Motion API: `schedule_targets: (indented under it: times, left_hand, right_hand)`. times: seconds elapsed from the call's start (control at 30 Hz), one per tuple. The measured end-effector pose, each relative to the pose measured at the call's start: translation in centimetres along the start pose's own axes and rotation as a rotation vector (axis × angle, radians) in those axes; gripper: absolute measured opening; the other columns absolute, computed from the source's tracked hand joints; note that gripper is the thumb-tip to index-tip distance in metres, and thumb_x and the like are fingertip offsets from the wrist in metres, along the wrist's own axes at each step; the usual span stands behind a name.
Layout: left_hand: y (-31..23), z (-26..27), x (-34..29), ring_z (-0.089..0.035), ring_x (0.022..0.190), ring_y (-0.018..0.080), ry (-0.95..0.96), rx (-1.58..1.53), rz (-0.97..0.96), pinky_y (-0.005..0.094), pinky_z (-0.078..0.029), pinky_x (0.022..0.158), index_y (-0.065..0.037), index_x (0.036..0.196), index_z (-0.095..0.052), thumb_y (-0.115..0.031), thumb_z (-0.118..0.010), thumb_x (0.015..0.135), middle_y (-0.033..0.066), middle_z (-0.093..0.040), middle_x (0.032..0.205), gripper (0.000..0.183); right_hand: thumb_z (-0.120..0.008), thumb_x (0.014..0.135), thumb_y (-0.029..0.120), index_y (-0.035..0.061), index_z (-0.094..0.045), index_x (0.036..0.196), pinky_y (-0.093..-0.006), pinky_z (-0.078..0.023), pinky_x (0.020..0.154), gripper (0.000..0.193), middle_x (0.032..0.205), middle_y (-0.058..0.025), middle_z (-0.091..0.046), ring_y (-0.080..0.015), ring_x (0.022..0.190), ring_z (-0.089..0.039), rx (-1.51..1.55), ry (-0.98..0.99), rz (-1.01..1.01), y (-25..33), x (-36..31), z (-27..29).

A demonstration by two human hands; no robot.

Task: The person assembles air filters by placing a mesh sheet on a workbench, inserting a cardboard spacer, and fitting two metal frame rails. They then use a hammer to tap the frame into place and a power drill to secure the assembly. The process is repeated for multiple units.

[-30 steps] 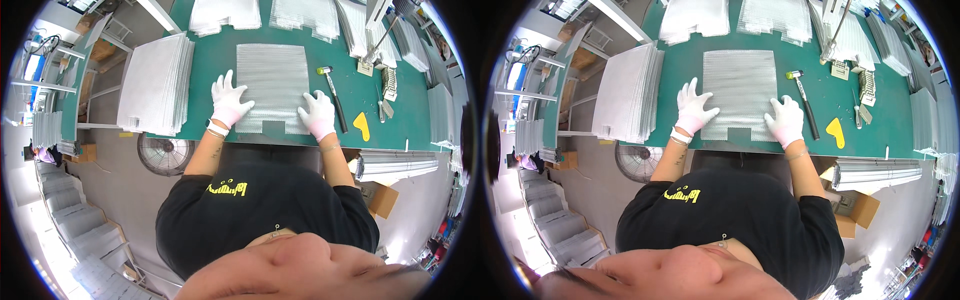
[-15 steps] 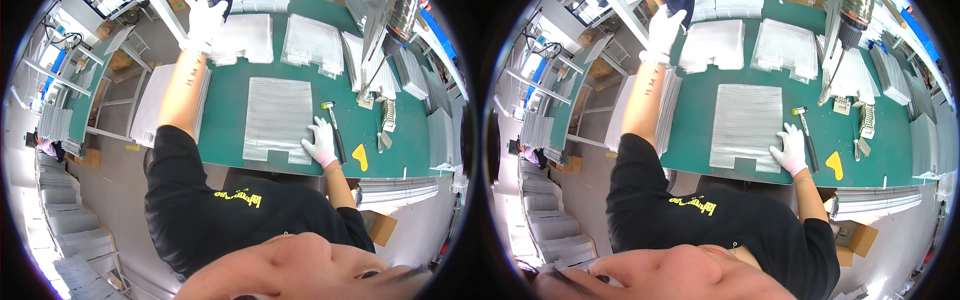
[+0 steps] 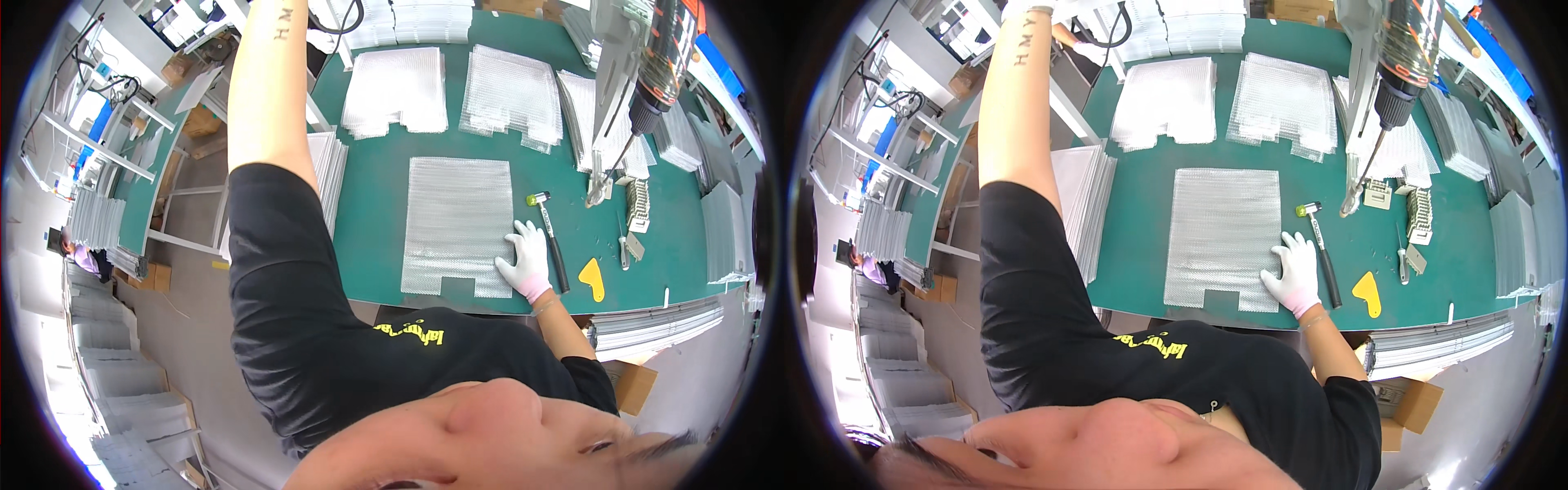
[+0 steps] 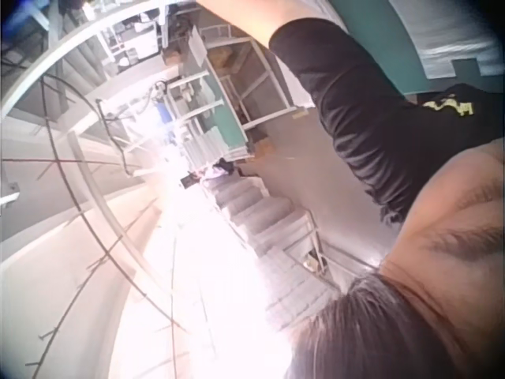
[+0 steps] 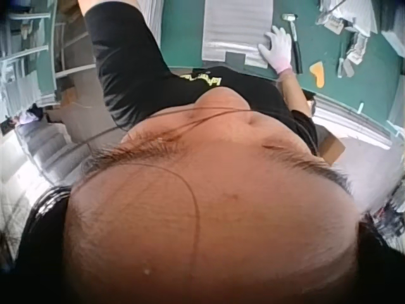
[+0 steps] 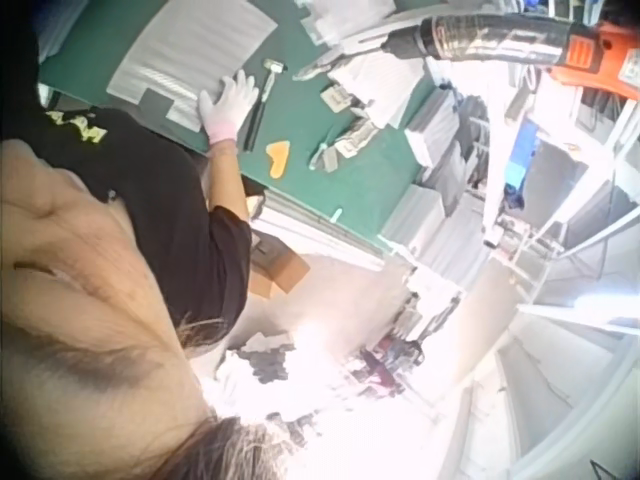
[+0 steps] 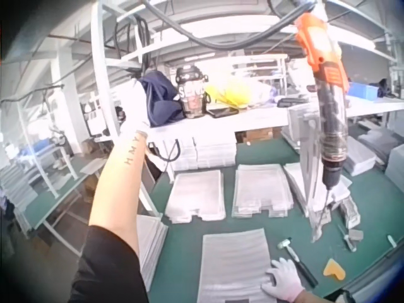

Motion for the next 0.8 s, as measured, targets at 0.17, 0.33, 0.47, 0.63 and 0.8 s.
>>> schedule_targets:
  times: [0.17, 0.33, 0.47, 0.63, 0.8]
  left_hand:
    - [-1.7, -2.9, 2.7, -0.065, 0.103, 0.0373, -0.017, -0.099, -0.04, 0.0437, -0.051, 0.092, -0.002, 0.108, -0.068, -0.022, -0.065, 0.093, 0.0202, -0.069, 0.109, 0.025]
    - [-4.2, -1.6, 1.1, -0.066, 0.1, 0.0342, -0.193, -0.133, -0.173, 0.0422, -0.053, 0.089, -0.003, 0.107, -0.068, -0.018, -0.067, 0.092, 0.017, -0.069, 0.106, 0.022]
    - [-6.7, 1.0, -2.0, -0.066, 0.101, 0.0316, 0.006, -0.266, -0.318, 0.0404, -0.053, 0.089, -0.003, 0.114, -0.067, -0.015, -0.071, 0.089, 0.0155, -0.069, 0.108, 0.028]
    - [-13.4, 6.5, -7.7, -0.067, 0.101, 0.0328, 0.783, 0.18, -0.787, 0.0427, -0.054, 0.086, -0.014, 0.149, -0.049, -0.032, -0.086, 0.068, 0.0173, -0.051, 0.148, 0.091]
    - [-12.6, 4.6, -9.8, -0.065, 0.081, 0.0297, 0.702, 0.395, -1.043, 0.0452, -0.053, 0.076, -0.021, 0.15, -0.048, -0.031, -0.083, 0.068, 0.0155, -0.052, 0.146, 0.09]
  right_hand:
    - [-0.08, 0.072, 0.032, 0.005, -0.066, 0.112, -0.0579, -0.027, 0.118, 0.051, 0.14, -0.0225, -0.054, -0.0448, 0.137, -0.042, -0.004, -0.004, 0.003, 0.1, 0.2, -0.1]
    - [-0.081, 0.072, 0.034, 0.0057, -0.066, 0.114, -0.0571, -0.026, 0.118, 0.052, 0.141, -0.0219, -0.053, -0.0442, 0.138, -0.042, 0.003, 0.015, -0.011, 0.1, 0.4, 0.0]
    - [-0.08, 0.072, 0.034, 0.0061, -0.066, 0.114, -0.0567, -0.025, 0.119, 0.053, 0.141, -0.0217, -0.053, -0.0443, 0.138, -0.042, -0.003, 0.026, -0.029, -0.4, 0.1, -0.2]
    - [-0.08, 0.073, 0.035, 0.0065, -0.065, 0.115, -0.0563, -0.024, 0.119, 0.053, 0.142, -0.0214, -0.053, -0.044, 0.139, -0.041, 0.007, 0.007, -0.005, -0.1, 0.1, 0.0]
    - [-0.078, 0.074, 0.036, 0.0071, -0.064, 0.117, -0.0558, -0.022, 0.12, 0.054, 0.144, -0.02, -0.05, -0.043, 0.141, -0.038, -0.017, 0.06, -0.032, -0.5, 0.2, -0.8]
Point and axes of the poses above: each hand's wrist, its own x-axis towards the middle knuckle, its own z-axis out of the back of the hand, y = z × x, the point moved 6 cm from there along x, towards the middle knuckle
